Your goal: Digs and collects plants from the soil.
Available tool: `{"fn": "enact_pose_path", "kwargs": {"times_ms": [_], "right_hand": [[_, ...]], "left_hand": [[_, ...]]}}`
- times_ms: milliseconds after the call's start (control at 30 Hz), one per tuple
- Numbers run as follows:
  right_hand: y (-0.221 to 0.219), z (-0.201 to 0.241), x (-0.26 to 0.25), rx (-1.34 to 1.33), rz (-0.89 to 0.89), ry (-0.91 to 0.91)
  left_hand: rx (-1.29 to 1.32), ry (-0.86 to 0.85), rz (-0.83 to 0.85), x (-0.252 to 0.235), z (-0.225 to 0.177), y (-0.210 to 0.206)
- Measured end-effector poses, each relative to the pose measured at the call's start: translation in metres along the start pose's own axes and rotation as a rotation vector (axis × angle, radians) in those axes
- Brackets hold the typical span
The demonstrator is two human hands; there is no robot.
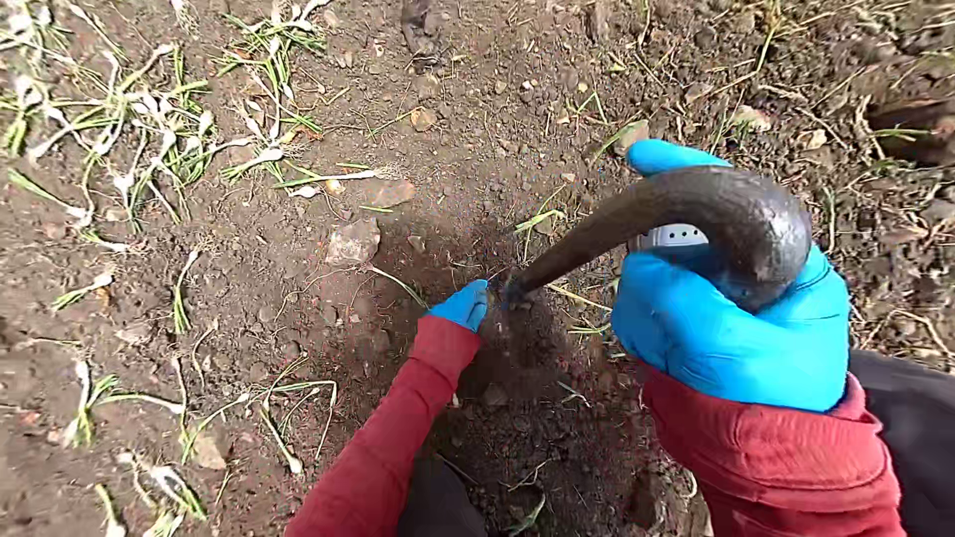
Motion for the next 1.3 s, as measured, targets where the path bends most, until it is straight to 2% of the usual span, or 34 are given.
{"fn": "enact_pose_path", "kwargs": {"times_ms": [33,67,133,167,233,267,300,333,400,433,500,533,567,600,667,700,767,800,867,933,1000,1033,1067,1100,1133,1167,1200,1233,1267,1300], "right_hand": [[-0.001,-0.003,-0.002,0.071,0.003,-0.113],[-0.011,-0.001,-0.004,0.207,-0.005,-0.289],[-0.03,-0.005,0.004,0.434,-0.053,-0.376],[-0.038,0.003,0.004,0.458,-0.024,-0.388],[-0.052,0.045,-0.007,0.336,0.067,-0.312],[-0.055,0.07,-0.011,0.191,0.072,-0.255],[-0.057,0.088,-0.015,0.075,0.057,-0.207],[-0.062,0.093,-0.018,0.011,0.047,-0.169],[-0.07,0.059,-0.007,0.048,0.015,-0.181],[-0.075,0.025,0.004,0.145,0.021,-0.238],[-0.081,-0.028,0.027,0.302,0.091,-0.449],[-0.08,-0.028,0.029,0.313,0.099,-0.515],[-0.075,-0.014,0.03,0.297,0.095,-0.545],[-0.066,0.007,0.028,0.246,0.087,-0.522],[-0.046,0.039,0.017,0.138,0.044,-0.439],[-0.038,0.044,0.013,0.155,0.032,-0.402],[-0.034,0.023,0.006,0.325,0.002,-0.383],[-0.038,0.005,0.01,0.394,0.034,-0.434],[-0.037,0.0,0.018,0.441,0.1,-0.502],[-0.033,0.037,-0.001,0.317,0.109,-0.44],[-0.033,0.071,-0.005,0.027,0.161,-0.344],[-0.036,0.075,-0.011,-0.101,0.139,-0.281],[-0.042,0.064,-0.016,-0.151,0.096,-0.24],[-0.05,0.041,-0.014,-0.129,0.066,-0.231],[-0.059,0.01,-0.003,-0.008,0.071,-0.267],[-0.066,-0.02,0.013,0.152,0.105,-0.357],[-0.067,-0.035,0.029,0.241,0.147,-0.441],[-0.064,-0.033,0.037,0.269,0.165,-0.469],[-0.057,-0.017,0.04,0.223,0.158,-0.452],[-0.046,0.009,0.038,0.126,0.14,-0.402]], "left_hand": [[-0.13,0.046,-0.198,0.019,0.013,0.041],[-0.333,0.091,-0.325,0.034,0.025,0.078],[-0.655,0.275,-0.253,0.033,0.065,0.125],[-0.733,0.279,-0.165,0.024,0.077,0.133],[-0.804,0.105,-0.023,0.02,0.069,0.13],[-0.761,-0.004,-0.061,0.042,0.064,0.118],[-0.588,-0.023,-0.149,0.068,0.061,0.109],[-0.36,0.04,-0.265,0.09,0.057,0.108],[0.017,0.144,-0.459,0.107,0.033,0.112],[0.103,0.149,-0.465,0.097,0.015,0.111],[0.028,0.144,-0.213,0.055,-0.009,0.075],[-0.074,0.178,-0.088,0.036,-0.008,0.048],[-0.196,0.209,-0.072,0.031,0.001,0.027],[-0.322,0.169,-0.137,0.037,0.008,0.017],[-0.526,-0.056,-0.276,0.069,0.006,0.021],[-0.569,-0.087,-0.184,0.086,0.006,0.017],[-0.62,0.027,0.212,0.097,0.019,-0.008],[-0.648,0.047,0.352,0.103,0.023,-0.022],[-0.681,-0.031,0.399,0.102,0.018,-0.03],[-0.631,-0.151,0.199,0.09,0.023,-0.002],[-0.358,-0.02,0.05,0.121,0.054,0.009],[-0.282,0.011,-0.115,0.132,0.059,0.028],[-0.319,-0.069,-0.295,0.128,0.049,0.054],[-0.409,-0.096,-0.383,0.121,0.024,0.077],[-0.54,-0.117,-0.352,0.104,-0.009,0.088],[-0.679,-0.099,-0.213,0.079,-0.034,0.083],[-0.77,-0.015,0.029,0.051,-0.046,0.06],[-0.801,0.075,0.241,0.026,-0.045,0.028],[-0.797,0.116,0.353,0.014,-0.035,-0.004],[-0.804,0.09,0.397,0.01,-0.026,-0.032]]}}
Point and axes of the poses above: each hand's wrist, its own x-axis away from the middle knuckle, its own y-axis out of the back of the hand, z = x × y, the point moved 10 cm from there along -x, towards the middle knuckle, and after that the axes turned 15 degrees about -y, right-handed, at the moved point
